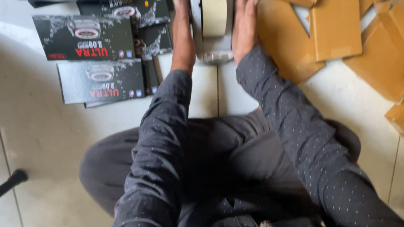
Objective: The person sits on the floor and packs a smartwatch into a small cardboard box. They place the watch and its accessories into the box, close the flaps, and seal the box with tape. The person then places the sealed box into a white shipping bag.
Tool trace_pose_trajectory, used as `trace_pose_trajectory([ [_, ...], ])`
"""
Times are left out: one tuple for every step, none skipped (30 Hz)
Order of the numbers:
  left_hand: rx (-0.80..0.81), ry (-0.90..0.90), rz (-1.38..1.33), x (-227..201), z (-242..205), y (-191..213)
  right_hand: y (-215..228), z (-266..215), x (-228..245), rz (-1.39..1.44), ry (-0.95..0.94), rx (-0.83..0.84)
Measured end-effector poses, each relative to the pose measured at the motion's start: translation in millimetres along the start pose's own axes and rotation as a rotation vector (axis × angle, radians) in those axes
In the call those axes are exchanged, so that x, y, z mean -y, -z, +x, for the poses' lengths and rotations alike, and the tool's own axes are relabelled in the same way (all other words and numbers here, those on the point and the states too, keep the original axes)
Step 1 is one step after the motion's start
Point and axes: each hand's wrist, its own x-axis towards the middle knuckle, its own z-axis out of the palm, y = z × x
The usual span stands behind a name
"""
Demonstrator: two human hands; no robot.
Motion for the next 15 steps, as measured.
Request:
trace_pose_trajectory([
  [0.024,0.027,-0.061,-1.9,5.6,-0.8,0.5,3.2,-0.9,0.056,-0.011,0.008],
  [0.051,0.079,-0.119,-3.8,-0.3,0.2,0.2,-5.3,-3.8,0.116,-0.039,-0.002],
  [0.061,0.089,-0.090,-5.7,-1.6,1.2,-0.2,-10.3,-6.5,0.130,-0.044,-0.021],
  [0.073,0.105,-0.061,-7.9,-3.1,2.4,-0.7,-15.2,-8.4,0.146,-0.053,-0.045],
  [0.085,0.121,-0.031,-10.1,-6.7,1.9,-1.2,-19.6,-8.8,0.162,-0.061,-0.070],
  [0.079,0.113,-0.024,-13.1,-5.5,0.5,-2.7,-16.3,-7.6,0.163,-0.061,-0.069],
  [0.073,0.106,-0.018,-16.2,-5.2,-1.4,-4.5,-13.7,-5.4,0.163,-0.061,-0.068],
  [0.064,0.102,-0.011,-18.5,-6.6,-4.0,-5.9,-13.5,-2.7,0.164,-0.065,-0.067],
  [0.047,0.082,0.001,-19.9,-6.4,-6.7,-6.4,-13.1,0.4,0.143,-0.051,-0.047],
  [0.031,0.064,0.014,-20.6,-8.5,-8.8,-6.7,-14.5,2.9,0.124,-0.037,-0.028],
  [0.015,0.047,0.027,-20.8,-10.7,-10.5,-7.1,-16.2,5.1,0.105,-0.023,-0.009],
  [0.010,0.051,0.051,-21.0,-10.6,-11.7,-7.3,-15.6,7.4,0.106,-0.027,0.002],
  [0.005,0.055,0.074,-20.9,-11.8,-12.6,-7.4,-15.2,9.1,0.107,-0.031,0.013],
  [-0.002,0.063,0.099,-20.6,-14.8,-12.4,-7.9,-16.8,9.7,0.110,-0.039,0.021],
  [-0.008,0.075,0.101,-20.3,-16.9,-11.5,-8.4,-18.5,9.5,0.114,-0.053,0.019],
])
